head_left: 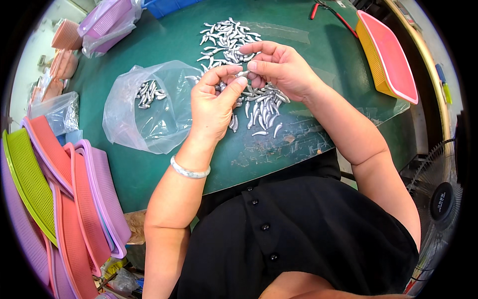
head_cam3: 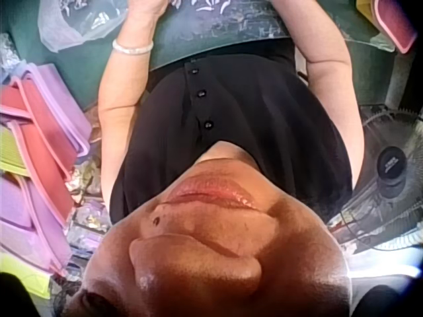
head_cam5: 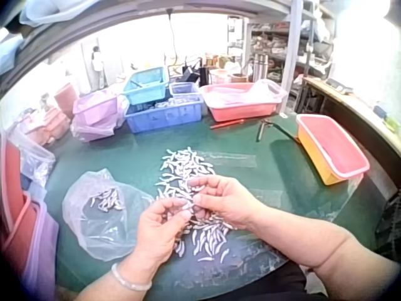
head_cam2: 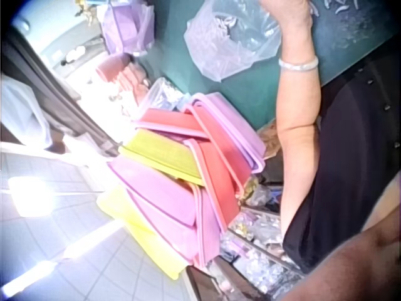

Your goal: The person sits at a green workbench and sorts small, silver, cylindrical metal parts by hand. They pick up individual pieces from a pile on the table, inspect them, and place them into a clear plastic bag. The process is repetitive and involves handling the parts one by one.

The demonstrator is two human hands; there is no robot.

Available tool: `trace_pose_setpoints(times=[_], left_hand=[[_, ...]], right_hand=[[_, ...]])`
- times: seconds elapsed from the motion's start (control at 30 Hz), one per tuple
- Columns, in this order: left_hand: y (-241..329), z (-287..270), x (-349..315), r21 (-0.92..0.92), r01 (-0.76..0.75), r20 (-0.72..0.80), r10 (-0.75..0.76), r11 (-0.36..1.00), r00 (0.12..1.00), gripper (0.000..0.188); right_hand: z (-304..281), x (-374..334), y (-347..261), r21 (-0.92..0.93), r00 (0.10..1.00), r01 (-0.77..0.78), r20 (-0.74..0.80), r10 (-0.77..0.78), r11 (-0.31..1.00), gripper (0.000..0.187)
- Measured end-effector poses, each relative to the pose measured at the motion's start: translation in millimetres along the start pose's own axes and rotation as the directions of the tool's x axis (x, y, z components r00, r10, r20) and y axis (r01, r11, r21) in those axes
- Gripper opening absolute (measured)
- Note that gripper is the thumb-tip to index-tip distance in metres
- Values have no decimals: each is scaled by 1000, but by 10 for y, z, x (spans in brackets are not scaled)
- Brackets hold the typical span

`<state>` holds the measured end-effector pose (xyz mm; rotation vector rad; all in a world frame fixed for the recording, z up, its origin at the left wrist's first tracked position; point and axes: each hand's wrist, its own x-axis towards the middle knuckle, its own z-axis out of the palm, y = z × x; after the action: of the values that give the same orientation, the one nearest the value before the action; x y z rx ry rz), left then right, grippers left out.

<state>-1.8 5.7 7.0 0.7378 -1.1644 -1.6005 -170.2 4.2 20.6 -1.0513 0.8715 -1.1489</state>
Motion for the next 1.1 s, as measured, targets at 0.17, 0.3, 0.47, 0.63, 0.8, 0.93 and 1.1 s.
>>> trace_pose_setpoints(times=[0.17, 0.3, 0.47, 0.63, 0.8, 0.93, 1.1], left_hand=[[14, 1, 7, -8, 34, -19, -34, 999, 999, 17], [-6, -14, 27, -40, 42, -9, -42, 998, 999, 12], [-8, -48, 50, -198, 212, 25, -211, 957, 977, 9], [-18, -124, 84, -377, 406, 132, -385, 832, 913, 13], [-67, -203, 130, -485, 494, 233, -438, 721, 868, 19], [-51, -230, 135, -526, 518, 274, -442, 674, 854, 18], [-50, -220, 142, -574, 486, 257, -419, 659, 871, 18]], right_hand=[[5, -15, -25, -58, 1000, 19, -9, -20, 998, 32], [1, -21, -25, -60, 1000, 19, 13, -18, 998, 33], [17, -35, -34, -32, 998, 12, 61, -10, 999, 33], [51, -40, -46, -16, 995, 28, 101, -27, 999, 31], [-24, -5, -13, -300, 985, 165, 92, -144, 940, 35], [-46, -34, -90, -823, 951, 311, 272, -151, 476, 48], [-29, -39, -45, -900, 931, 365, 352, -97, 237, 56]])
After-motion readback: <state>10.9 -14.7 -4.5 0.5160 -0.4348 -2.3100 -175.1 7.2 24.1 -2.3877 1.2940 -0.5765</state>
